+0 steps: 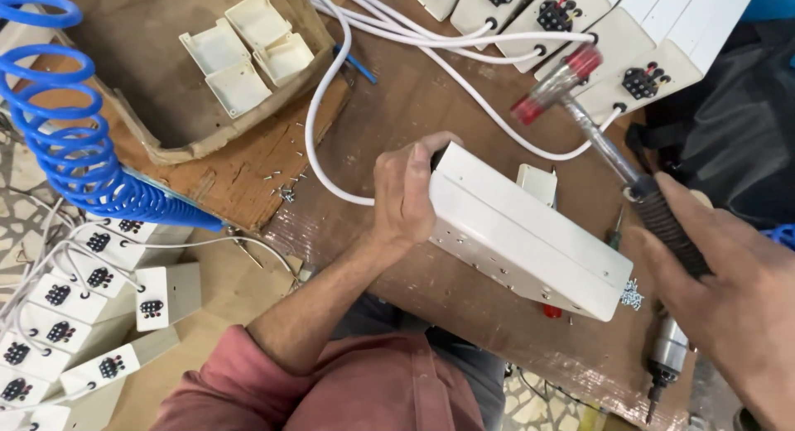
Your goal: The person assembles white electrical boxes by inserting screws and tightening them with a manual screwdriver and a pneumatic screwdriver. They handle multiple boxes, aligning covers and securing them with screws, then place finished units aside.
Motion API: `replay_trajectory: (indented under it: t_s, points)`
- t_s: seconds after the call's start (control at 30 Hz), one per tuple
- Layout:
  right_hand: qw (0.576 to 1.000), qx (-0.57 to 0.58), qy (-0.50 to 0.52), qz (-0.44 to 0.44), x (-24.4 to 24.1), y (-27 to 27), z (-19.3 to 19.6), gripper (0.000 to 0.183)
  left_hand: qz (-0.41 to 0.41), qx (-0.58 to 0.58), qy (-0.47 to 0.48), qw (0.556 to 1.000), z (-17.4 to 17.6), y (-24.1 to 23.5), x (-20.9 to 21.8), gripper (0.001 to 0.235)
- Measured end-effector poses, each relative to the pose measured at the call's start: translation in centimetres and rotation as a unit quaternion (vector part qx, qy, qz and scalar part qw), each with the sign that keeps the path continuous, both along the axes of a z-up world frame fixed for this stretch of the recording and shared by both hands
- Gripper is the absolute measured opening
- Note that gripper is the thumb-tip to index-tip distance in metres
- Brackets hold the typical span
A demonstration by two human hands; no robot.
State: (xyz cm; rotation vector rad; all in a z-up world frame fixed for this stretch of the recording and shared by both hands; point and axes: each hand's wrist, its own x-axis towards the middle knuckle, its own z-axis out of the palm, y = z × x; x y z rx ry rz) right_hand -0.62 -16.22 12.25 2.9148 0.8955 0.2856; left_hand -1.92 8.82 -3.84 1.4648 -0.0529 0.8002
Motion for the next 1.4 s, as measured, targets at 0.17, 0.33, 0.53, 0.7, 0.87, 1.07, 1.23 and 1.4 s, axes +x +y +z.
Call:
replay_trajectory:
  t_s: [0.17, 0.33, 0.53, 0.7, 0.87, 1.07, 1.23, 1.4]
  points:
    - [1.0, -0.024, 0.002, -0.006, -0.1, -0.9, -0.1, 0.055, 0.002, 0.02, -0.011, 1.0, 0.0, 0.0, 0.1, 0.061]
    - [0.999, -0.016, 0.023, 0.025, 0.7, -1.0, -0.6, 0.051, 0.002, 0.025, -0.017, 1.0, 0.3, 0.3, 0.0, 0.06]
    - [0.998, 0.017, 0.038, 0.036, 1.2, -0.4, -0.9, 0.056, 0.011, 0.011, -0.009, 1.0, -0.2, 0.1, 0.3, 0.055]
    - [0.994, 0.005, 0.026, 0.11, 1.8, -0.1, -1.5, 0.066, 0.013, 0.003, -0.003, 1.0, -1.1, -0.3, 0.5, 0.062]
    - [0.991, 0.04, 0.056, 0.112, 2.2, 0.8, -2.2, 0.045, 0.01, -0.006, -0.019, 1.0, -1.6, -0.6, 0.9, 0.06]
    - [0.994, 0.051, 0.06, 0.077, 1.6, 0.8, -2.0, 0.047, 0.006, -0.017, -0.029, 0.999, -1.9, -0.7, 0.8, 0.053]
    - [0.987, 0.152, 0.023, 0.04, 0.3, -0.1, -1.2, 0.055, 0.02, 0.017, -0.002, 1.0, -1.2, -0.5, 0.7, 0.057]
    - [0.908, 0.36, 0.17, -0.129, -4.9, -1.3, -4.6, 0.081, 0.022, 0.024, -0.021, 0.999, -1.6, -0.2, 1.1, 0.058]
